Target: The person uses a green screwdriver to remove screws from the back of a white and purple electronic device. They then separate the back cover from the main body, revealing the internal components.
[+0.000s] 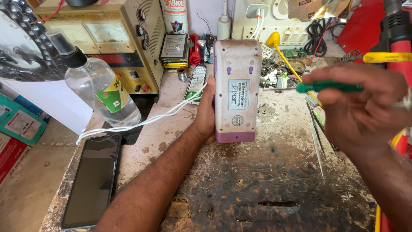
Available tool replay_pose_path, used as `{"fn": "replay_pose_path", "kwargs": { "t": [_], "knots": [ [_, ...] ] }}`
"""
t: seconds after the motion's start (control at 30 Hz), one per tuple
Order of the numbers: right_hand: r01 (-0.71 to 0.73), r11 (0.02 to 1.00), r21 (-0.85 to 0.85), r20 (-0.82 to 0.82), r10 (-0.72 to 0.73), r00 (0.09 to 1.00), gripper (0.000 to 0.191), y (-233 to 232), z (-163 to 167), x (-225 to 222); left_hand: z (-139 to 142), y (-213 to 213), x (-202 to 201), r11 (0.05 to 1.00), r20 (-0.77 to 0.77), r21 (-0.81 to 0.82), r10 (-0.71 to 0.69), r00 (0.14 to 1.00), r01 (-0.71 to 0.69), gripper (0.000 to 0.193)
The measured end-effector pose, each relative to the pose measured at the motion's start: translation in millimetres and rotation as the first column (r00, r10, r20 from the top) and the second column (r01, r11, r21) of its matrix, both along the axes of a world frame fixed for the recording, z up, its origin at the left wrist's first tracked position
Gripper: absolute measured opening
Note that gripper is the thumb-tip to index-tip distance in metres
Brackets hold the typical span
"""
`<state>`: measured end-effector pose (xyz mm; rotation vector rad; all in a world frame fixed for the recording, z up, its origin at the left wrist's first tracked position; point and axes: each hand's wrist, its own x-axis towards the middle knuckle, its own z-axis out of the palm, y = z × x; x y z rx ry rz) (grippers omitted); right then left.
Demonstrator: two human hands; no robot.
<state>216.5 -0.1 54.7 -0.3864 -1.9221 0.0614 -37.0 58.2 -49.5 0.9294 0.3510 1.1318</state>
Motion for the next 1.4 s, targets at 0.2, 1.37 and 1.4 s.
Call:
{"fn": "replay_pose_path", "kwargs": {
  "t": [0.2, 1.37, 1.4],
  "knots": [
    [0.121, 0.992, 0.046, 0.113, -0.126, 0.986, 0.028, -7, -8, 1, -1, 2, 2, 0.998, -0.082, -0.001, 0.066, 0.994, -0.066, 0.094],
    [0.053, 0.985, 0.167, 0.281, -0.099, 0.954, 0.034, -20, -8, -15, -5, 4, 3, 0.995, -0.036, 0.017, 0.103, 0.994, -0.102, 0.091],
    [0.085, 0.978, 0.191, 0.266, -0.135, 0.954, 0.028, -20, -9, -17, -4, 3, 3, 0.997, -0.022, 0.01, 0.074, 0.997, -0.074, 0.091]
  ]
}}
